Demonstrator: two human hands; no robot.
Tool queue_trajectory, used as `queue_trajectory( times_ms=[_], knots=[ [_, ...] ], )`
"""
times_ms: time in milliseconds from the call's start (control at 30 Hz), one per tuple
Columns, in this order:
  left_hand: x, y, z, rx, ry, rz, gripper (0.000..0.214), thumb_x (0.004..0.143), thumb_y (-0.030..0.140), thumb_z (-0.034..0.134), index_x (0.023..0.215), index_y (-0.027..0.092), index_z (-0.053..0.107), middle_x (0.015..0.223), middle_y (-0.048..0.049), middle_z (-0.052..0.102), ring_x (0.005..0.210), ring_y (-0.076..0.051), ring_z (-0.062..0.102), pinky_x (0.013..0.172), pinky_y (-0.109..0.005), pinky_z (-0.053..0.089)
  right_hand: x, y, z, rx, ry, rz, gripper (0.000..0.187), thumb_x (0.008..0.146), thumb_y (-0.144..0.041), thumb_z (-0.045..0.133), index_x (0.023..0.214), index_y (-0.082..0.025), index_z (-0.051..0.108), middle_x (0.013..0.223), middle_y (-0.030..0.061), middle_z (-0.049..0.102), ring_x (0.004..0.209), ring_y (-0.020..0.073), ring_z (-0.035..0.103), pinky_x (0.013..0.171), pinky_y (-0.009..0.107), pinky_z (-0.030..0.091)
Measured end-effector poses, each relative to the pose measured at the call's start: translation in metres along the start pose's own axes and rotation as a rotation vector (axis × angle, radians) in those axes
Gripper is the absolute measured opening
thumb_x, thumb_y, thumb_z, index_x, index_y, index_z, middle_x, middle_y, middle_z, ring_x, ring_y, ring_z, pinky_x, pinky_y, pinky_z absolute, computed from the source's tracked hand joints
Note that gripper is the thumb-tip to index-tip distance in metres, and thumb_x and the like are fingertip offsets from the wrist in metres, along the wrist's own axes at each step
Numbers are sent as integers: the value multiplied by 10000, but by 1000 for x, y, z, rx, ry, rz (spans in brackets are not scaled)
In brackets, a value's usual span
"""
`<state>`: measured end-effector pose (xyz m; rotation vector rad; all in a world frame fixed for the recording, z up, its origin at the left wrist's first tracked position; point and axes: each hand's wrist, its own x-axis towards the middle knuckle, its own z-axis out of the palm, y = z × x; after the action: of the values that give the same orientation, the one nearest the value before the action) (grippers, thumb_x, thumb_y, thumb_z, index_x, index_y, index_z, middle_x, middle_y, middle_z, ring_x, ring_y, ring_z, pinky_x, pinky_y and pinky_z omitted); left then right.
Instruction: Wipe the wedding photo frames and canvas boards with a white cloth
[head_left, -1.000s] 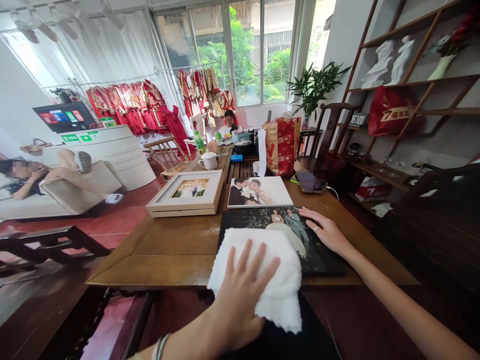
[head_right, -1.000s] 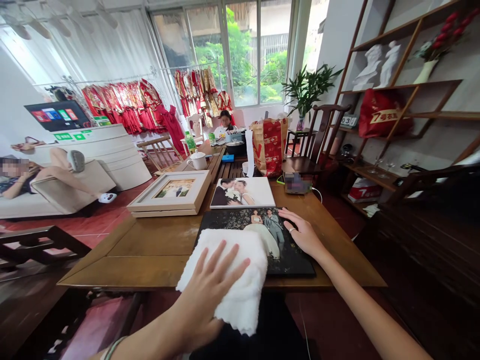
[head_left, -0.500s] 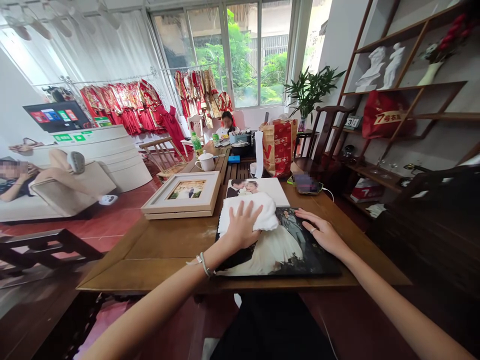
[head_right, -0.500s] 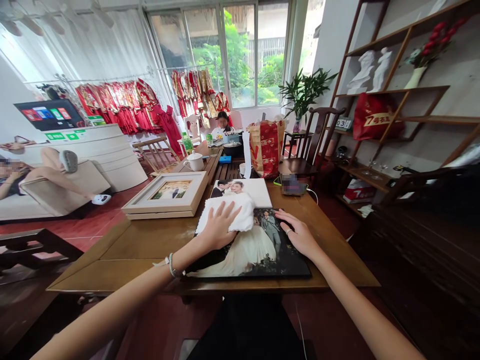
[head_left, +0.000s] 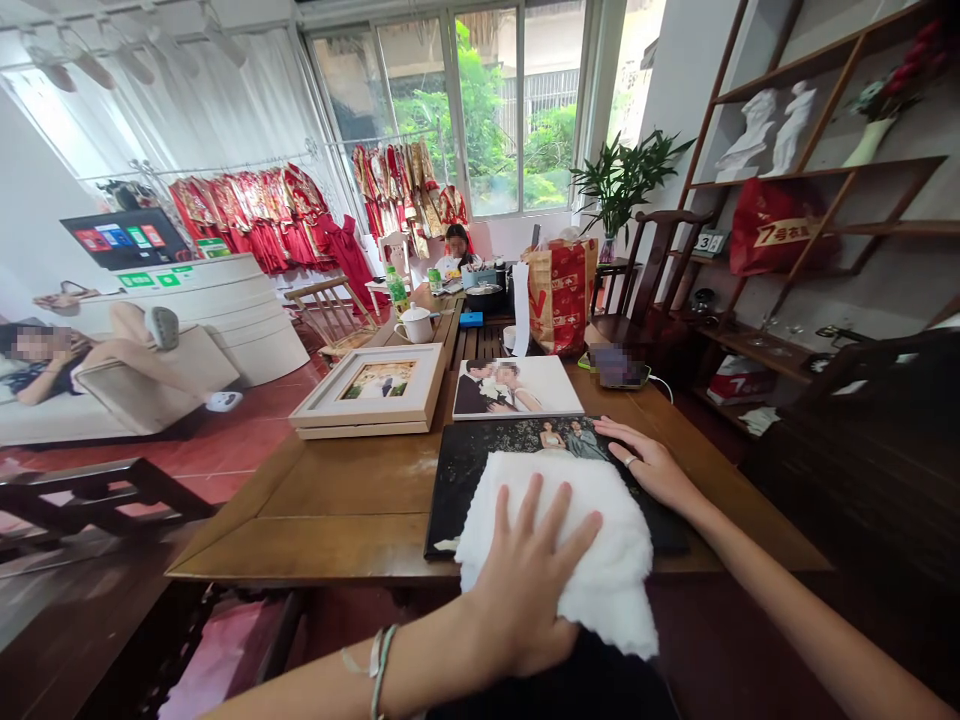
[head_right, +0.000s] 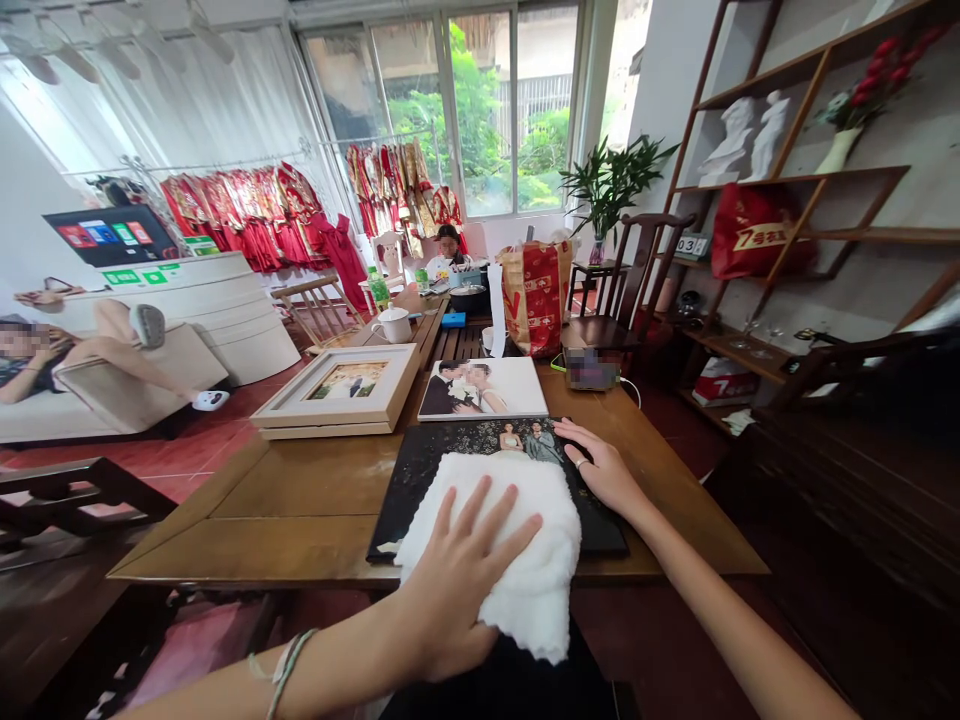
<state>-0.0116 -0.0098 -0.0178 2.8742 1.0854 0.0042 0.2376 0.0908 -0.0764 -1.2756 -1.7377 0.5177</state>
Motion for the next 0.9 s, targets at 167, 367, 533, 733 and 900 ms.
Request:
queue_trajectory(
  times_ms=[167, 367, 533, 733, 900],
  knots=[
    [51, -20, 1, 62, 51, -70, 869, 734, 455, 546, 1438, 275, 70, 1506, -88, 50, 1332, -396, -44, 997, -656, 67, 0, 3, -1, 32, -2, 10, 348, 784, -293, 502, 1104, -255, 631, 1268, 43, 568, 1232, 237, 456, 1054, 455, 322],
    [106, -49, -2, 119, 134, -253, 725, 800, 469, 512, 1420, 261, 198, 1473, -113, 191, 1318, -412, 92, 966, -662, 147, 0, 3, 1, 6, 35, 21, 330, 788, -287, 486, 1069, -238, 652, 1252, 51, 580, 1216, 238, 475, 1055, 442, 323],
    [111, -38, 0, 123, 135, -288, 730, 805, 490, 498, 1421, 230, 206, 1470, -143, 185, 1307, -441, 98, 949, -683, 143, 2, 3, -1, 75, 27, 45, 323, 772, -285, 499, 1049, -250, 663, 1235, 34, 595, 1219, 244, 470, 1056, 451, 317],
    [61, 16, 10, 76, 162, -132, 873, 737, 513, 549, 1436, 208, 124, 1488, -171, 75, 1315, -447, -43, 969, -700, 38, 4, 4, -7, 261, -17, 104, 333, 738, -299, 535, 1038, -247, 669, 1251, 39, 583, 1231, 259, 455, 1049, 446, 328],
    [13, 36, 13, -55, 64, 14, 980, 678, 502, 601, 1443, 235, 50, 1493, -138, -72, 1306, -445, -113, 958, -712, -28, 6, 5, -3, 230, 5, 89, 286, 782, -331, 523, 1009, -245, 674, 1236, 59, 593, 1238, 240, 449, 1078, 449, 280]
  ],
)
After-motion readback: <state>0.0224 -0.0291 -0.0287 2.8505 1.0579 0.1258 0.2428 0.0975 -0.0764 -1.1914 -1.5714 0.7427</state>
